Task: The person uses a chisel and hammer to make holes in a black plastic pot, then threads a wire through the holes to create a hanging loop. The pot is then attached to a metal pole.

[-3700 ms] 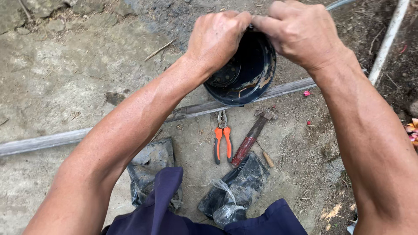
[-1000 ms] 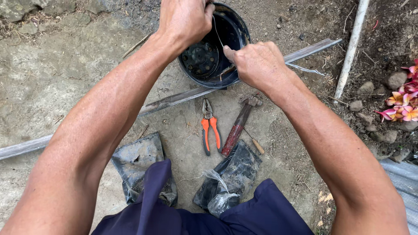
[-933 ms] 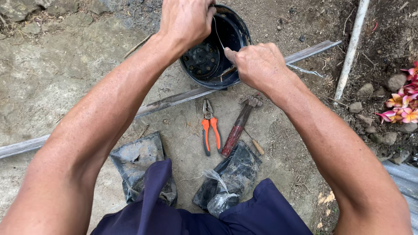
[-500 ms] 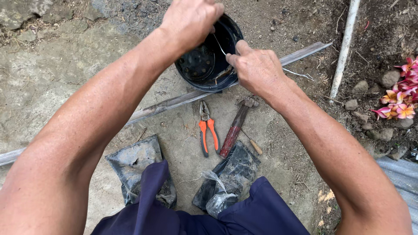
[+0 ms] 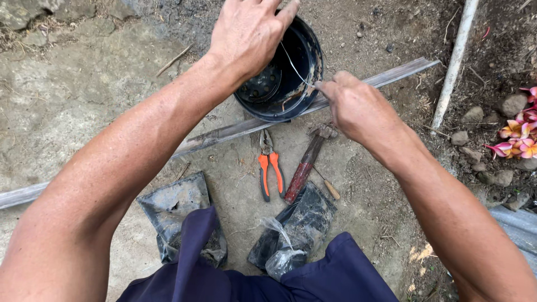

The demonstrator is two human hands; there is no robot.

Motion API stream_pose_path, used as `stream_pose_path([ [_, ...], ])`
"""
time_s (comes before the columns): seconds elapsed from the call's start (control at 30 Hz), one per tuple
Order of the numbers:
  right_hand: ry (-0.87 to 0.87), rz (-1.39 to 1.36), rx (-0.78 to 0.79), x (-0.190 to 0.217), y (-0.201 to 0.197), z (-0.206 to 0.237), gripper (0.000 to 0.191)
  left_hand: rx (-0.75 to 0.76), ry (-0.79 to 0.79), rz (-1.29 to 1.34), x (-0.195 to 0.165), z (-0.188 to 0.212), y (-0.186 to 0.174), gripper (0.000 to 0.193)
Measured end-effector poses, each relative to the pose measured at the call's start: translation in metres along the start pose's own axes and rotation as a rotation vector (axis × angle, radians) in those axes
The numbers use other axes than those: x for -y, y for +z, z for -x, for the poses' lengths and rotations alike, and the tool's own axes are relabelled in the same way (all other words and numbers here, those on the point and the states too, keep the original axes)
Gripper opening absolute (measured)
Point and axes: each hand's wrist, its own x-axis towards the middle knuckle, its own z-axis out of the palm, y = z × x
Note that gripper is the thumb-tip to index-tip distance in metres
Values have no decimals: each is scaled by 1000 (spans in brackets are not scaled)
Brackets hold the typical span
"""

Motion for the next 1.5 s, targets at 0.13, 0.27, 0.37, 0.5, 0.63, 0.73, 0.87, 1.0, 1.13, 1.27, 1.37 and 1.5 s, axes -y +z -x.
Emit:
stream_pose_path([
  [0.13,-97,-13,-58,-14,-8,15,31,14,-10,-88,3,4,1,48],
  [0.27,-74,-49,-5,-19,-16,27,30,-7,19,-148,0,6,-4,48],
  [0.37,128,-12,164,-19,-25,38,32,23,25,-133,-1,5,-13,56],
  [0.5,316,-190,188,-14,-29,48,32,-13,102,-155,-6,2,-27,58],
  [0.63,56,-169,-196,-11,-24,55,28,316,338,-147,-23,5,-34,32],
  [0.73,107,-265,-335,-9,-15,58,24,316,387,-254,-35,13,-29,52],
  [0.87,71,-338,-428,-10,-3,60,23,473,364,-264,-38,18,-12,59],
  [1.0,-17,-305,-462,-24,5,63,21,542,331,-203,-43,13,5,59],
  [1.13,137,-353,-229,-39,20,63,21,508,310,-9,-42,5,3,59],
  [1.27,122,-406,-204,-36,52,69,20,499,229,286,-40,4,-19,59],
  [1.37,-9,-453,-394,-34,71,72,18,372,233,369,-50,10,-39,48],
  [1.5,59,-540,-333,-39,79,74,18,31,171,105,-61,23,-60,38],
])
